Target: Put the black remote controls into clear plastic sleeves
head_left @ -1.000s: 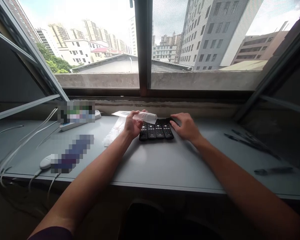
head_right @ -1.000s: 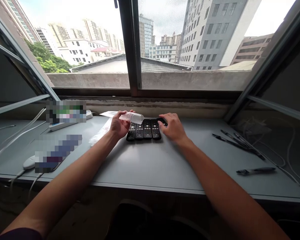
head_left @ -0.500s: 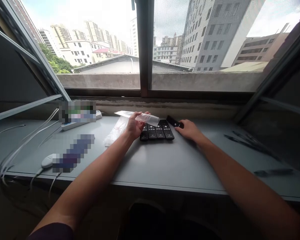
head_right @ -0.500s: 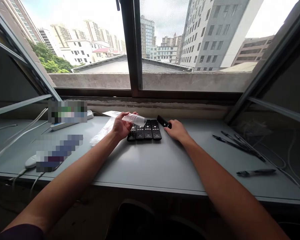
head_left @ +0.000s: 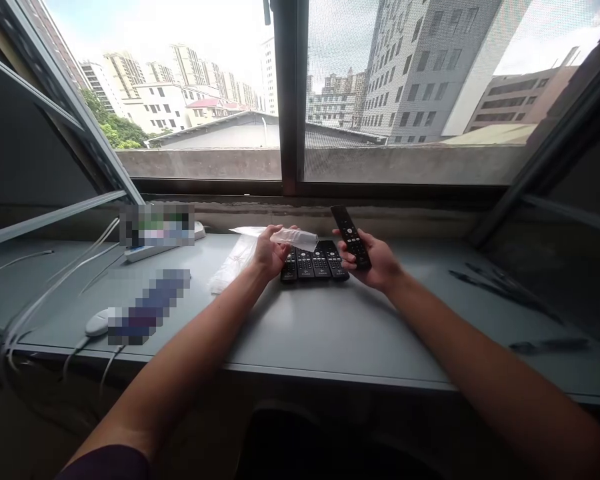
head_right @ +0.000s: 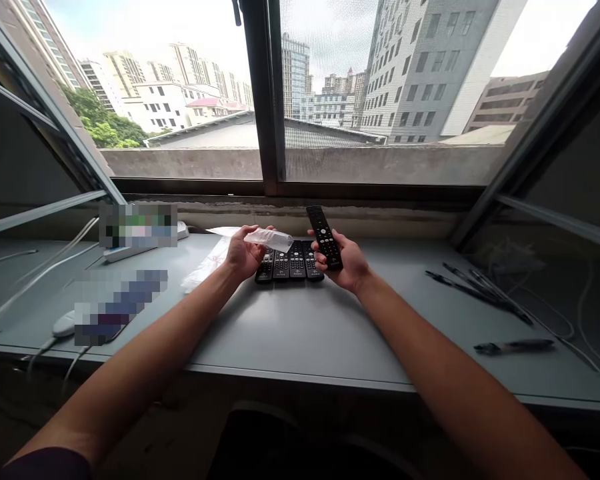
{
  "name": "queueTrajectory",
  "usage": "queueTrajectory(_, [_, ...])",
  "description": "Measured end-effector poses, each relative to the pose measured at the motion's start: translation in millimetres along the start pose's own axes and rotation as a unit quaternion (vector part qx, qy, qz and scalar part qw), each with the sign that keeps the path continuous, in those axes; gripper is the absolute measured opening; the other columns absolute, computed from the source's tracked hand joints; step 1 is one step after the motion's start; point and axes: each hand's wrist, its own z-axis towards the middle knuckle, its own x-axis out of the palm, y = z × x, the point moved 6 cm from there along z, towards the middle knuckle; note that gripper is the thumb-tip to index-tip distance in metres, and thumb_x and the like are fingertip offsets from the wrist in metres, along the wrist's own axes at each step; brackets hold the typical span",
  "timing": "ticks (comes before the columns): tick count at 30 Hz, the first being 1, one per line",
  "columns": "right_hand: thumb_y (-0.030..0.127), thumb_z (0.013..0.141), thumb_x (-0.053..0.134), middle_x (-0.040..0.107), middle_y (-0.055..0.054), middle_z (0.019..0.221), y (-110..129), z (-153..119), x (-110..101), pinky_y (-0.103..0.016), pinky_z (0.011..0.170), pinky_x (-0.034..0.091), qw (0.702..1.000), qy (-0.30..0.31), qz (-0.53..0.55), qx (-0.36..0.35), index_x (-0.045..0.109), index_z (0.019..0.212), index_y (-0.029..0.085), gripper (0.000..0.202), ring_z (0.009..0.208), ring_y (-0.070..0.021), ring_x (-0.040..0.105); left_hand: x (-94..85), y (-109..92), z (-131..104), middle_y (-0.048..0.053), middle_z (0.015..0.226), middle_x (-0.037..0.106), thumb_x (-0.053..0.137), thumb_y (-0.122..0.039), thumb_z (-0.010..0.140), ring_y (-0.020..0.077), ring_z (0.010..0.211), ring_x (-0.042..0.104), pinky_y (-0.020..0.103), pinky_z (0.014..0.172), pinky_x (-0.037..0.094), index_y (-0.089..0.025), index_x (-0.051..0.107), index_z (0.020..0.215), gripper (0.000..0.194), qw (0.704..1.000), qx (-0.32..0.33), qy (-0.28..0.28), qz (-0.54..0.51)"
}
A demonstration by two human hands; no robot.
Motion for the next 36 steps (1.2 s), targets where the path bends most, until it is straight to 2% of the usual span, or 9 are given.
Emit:
queueTrajectory(5, [0.033,0.115,0.052,0.074,-0.006,0.091,-2.9,1.1,-3.8,-0.027,0.064,0.066,0.999,-0.035,-0.001,-0.012,0.071,0.117,0.017,0.025,0.078,-0.0177,0.072,0.0,-0.2,-0.7,0.017,0.109,0.08,0.068,-0.017,0.091,0.0169,0.069,0.076,0.017,0.044,0.055,-0.01,0.064,0.129,0.039,1.0,-0.004,-0.003,-0.003])
queueTrajectory(10, [0.019,0.11,0.057,0.079,-0.008,0.113,-2.7,0.1,-8.7,-0.019,0.046,0.054,0.997,-0.072,-0.019,-0.007,0.065,0.108,0.022,0.008,0.075,-0.0148,0.073,-0.3,-0.5,0.7,0.018,0.107,0.08,0.068,-0.018,0.092,0.0175,0.072,0.077,0.017,0.044,0.055,-0.007,0.065,0.128,0.037,1.0,-0.003,0.011,-0.002])
queueTrajectory(14, [0.039,0.116,0.044,0.075,-0.009,0.096,-5.1,-0.9,0.5,-0.02,0.036,0.044,1.0,-0.018,0.005,0.015,0.065,0.112,0.021,0.029,0.058,-0.0133,0.059,-0.4,-0.7,0.4,0.017,0.104,0.08,0.067,-0.019,0.093,0.0164,0.068,0.075,0.017,0.046,0.056,-0.006,0.064,0.13,0.039,1.0,0.002,0.009,0.002])
queueTrajectory(17, [0.04,0.117,0.033,0.063,-0.004,0.08,-5.5,0.0,2.4,-0.021,0.036,0.045,0.999,-0.001,0.031,0.016,0.068,0.119,0.018,0.041,0.051,-0.0131,0.05,-0.3,-0.6,0.1,0.017,0.104,0.08,0.068,-0.019,0.093,0.0153,0.065,0.073,0.017,0.045,0.056,-0.007,0.065,0.133,0.042,1.0,-0.002,0.009,0.001])
queueTrajectory(20, [0.041,0.116,0.039,0.06,-0.002,0.077,-1.2,1.7,-3.4,-0.021,0.038,0.047,0.999,-0.031,0.032,-0.009,0.069,0.117,0.017,0.038,0.052,-0.0126,0.051,-0.7,-1.8,0.6,0.016,0.105,0.081,0.068,-0.019,0.093,0.0156,0.066,0.074,0.017,0.045,0.056,-0.007,0.065,0.133,0.042,1.0,0.003,0.009,-0.001])
queueTrajectory(24, [0.038,0.112,0.058,0.068,-0.004,0.086,6.0,1.6,-11.0,-0.021,0.044,0.054,0.997,-0.077,0.001,-0.021,0.07,0.115,0.019,0.022,0.065,-0.0142,0.063,-2.5,-0.9,1.9,0.016,0.103,0.081,0.068,-0.019,0.093,0.0155,0.067,0.075,0.017,0.047,0.058,-0.006,0.066,0.131,0.04,1.0,-0.006,0.011,-0.003])
queueTrajectory(30, [0.039,0.119,0.033,0.073,-0.008,0.096,3.6,-0.2,-7.6,-0.02,0.04,0.049,0.998,-0.058,0.024,0.02,0.067,0.127,0.02,0.04,0.059,-0.0136,0.059,-3.3,0.6,0.9,0.015,0.103,0.081,0.068,-0.02,0.094,0.0143,0.063,0.073,0.018,0.049,0.059,-0.007,0.065,0.133,0.041,1.0,-0.014,0.006,-0.001])
queueTrajectory(33, [0.035,0.116,0.034,0.065,-0.005,0.083,0.7,-0.8,-1.8,-0.022,0.037,0.047,0.999,-0.021,0.023,0.026,0.067,0.123,0.019,0.037,0.054,-0.0141,0.052,-1.4,-0.9,-0.5,0.015,0.101,0.08,0.067,-0.02,0.095,0.0143,0.064,0.073,0.017,0.049,0.059,-0.006,0.064,0.132,0.04,1.0,-0.006,0.004,0.0])
queueTrajectory(36, [0.033,0.113,0.044,0.063,-0.004,0.081,-0.9,-1.0,-2.0,-0.023,0.041,0.05,0.999,-0.037,0.0,0.022,0.066,0.118,0.02,0.026,0.058,-0.0154,0.055,0.9,-2.0,-1.3,0.014,0.1,0.08,0.067,-0.019,0.094,0.0142,0.062,0.072,0.018,0.048,0.059,-0.008,0.064,0.132,0.039,1.0,-0.004,0.009,-0.008])
